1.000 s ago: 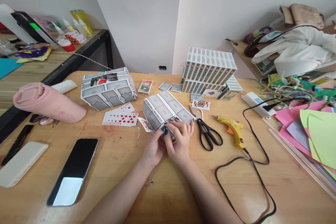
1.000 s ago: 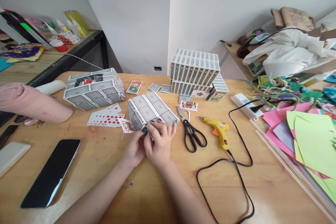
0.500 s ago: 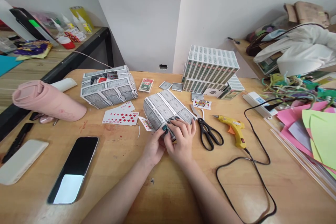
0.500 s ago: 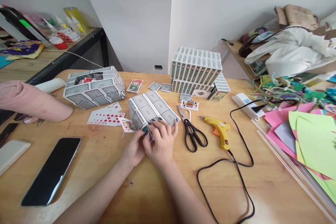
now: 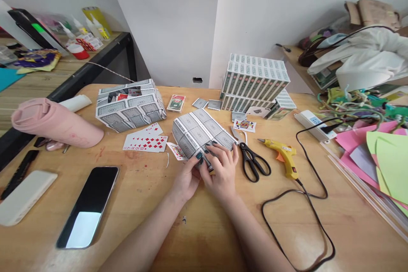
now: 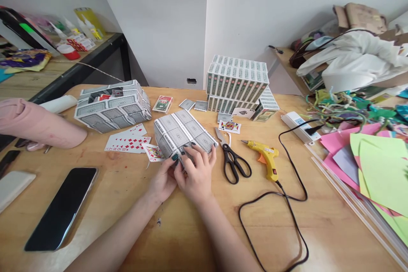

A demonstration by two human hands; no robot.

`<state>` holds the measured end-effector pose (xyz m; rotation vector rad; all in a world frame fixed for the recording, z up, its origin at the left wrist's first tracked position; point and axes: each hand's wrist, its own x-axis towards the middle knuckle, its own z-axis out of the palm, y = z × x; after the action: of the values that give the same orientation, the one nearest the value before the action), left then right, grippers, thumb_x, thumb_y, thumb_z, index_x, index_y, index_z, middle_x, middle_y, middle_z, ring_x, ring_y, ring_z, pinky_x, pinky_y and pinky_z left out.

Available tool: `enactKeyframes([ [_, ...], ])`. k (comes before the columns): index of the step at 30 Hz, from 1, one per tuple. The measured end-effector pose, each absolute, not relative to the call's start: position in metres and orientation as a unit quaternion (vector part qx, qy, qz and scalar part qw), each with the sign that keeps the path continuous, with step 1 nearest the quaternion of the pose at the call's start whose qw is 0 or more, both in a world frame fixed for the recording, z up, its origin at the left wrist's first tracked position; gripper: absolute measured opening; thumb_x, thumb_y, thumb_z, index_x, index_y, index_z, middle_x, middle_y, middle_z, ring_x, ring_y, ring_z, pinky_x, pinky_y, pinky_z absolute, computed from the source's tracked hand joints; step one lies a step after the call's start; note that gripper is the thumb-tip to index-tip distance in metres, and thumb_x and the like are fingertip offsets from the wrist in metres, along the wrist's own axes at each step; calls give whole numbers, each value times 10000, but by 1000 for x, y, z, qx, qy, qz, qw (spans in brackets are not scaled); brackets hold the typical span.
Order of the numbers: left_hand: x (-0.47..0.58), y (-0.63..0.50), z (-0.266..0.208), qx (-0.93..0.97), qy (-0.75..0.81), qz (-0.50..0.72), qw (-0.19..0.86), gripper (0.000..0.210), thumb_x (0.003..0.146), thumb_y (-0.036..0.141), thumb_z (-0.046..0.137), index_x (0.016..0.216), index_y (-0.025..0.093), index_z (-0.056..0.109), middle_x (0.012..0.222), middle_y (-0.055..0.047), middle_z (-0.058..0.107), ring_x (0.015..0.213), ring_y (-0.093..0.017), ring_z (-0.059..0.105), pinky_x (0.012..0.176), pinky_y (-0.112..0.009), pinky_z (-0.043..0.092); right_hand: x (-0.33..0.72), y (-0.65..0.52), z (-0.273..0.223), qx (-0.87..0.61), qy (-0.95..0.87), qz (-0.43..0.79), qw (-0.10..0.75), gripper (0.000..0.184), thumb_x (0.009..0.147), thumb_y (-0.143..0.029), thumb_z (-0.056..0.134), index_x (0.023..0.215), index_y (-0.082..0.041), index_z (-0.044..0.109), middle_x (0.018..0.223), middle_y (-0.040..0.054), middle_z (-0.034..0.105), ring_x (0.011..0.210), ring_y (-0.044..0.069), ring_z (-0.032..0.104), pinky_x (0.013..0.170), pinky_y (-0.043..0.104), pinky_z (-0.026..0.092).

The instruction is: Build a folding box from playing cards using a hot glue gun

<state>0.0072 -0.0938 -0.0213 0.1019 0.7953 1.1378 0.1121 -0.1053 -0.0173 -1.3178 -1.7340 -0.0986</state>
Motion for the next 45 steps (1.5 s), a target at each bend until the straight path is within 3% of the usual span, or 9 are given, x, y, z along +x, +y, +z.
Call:
enactKeyframes([
  [20,8,-92,-19,35,370,534,760,166,687,104,690,847,150,692,812,-2,735,699,-106,666,660,-184,533,121,-110,-18,-501,-735,-24,456,85,810,-163,571,827,-225,515,1092,51,695,1133,236,592,1099,597,191],
  [25,5,-88,-17,52,378,529,758,142,697,110,674,831,156,682,818,-1,738,704,-114,670,677,-201,542,124,-112,-21,-468,-731,-14,497,125,798,-107,536,799,-216,475,1093,81,689,1122,240,606,1091,630,203],
  [33,-5,-77,-13,63,390,510,764,179,723,88,643,888,150,677,819,-13,744,697,-131,679,631,-218,547,123,-109,-25,-494,-624,66,602,123,863,-86,486,878,-206,509,870,33,708,899,180,690,1028,557,367],
  [37,-13,-73,-15,53,390,507,767,194,726,77,625,899,151,675,814,-14,744,686,-139,685,627,-233,563,123,-108,-26,-507,-601,61,614,155,880,-74,473,897,-203,559,863,34,709,865,166,691,964,477,462],
  [45,-25,-70,-18,90,352,494,790,226,646,89,678,867,136,674,795,-53,737,752,-207,708,695,-286,580,125,-106,-28,-531,-577,47,619,129,873,-112,488,920,-201,570,884,50,701,849,173,674,961,496,472],
])
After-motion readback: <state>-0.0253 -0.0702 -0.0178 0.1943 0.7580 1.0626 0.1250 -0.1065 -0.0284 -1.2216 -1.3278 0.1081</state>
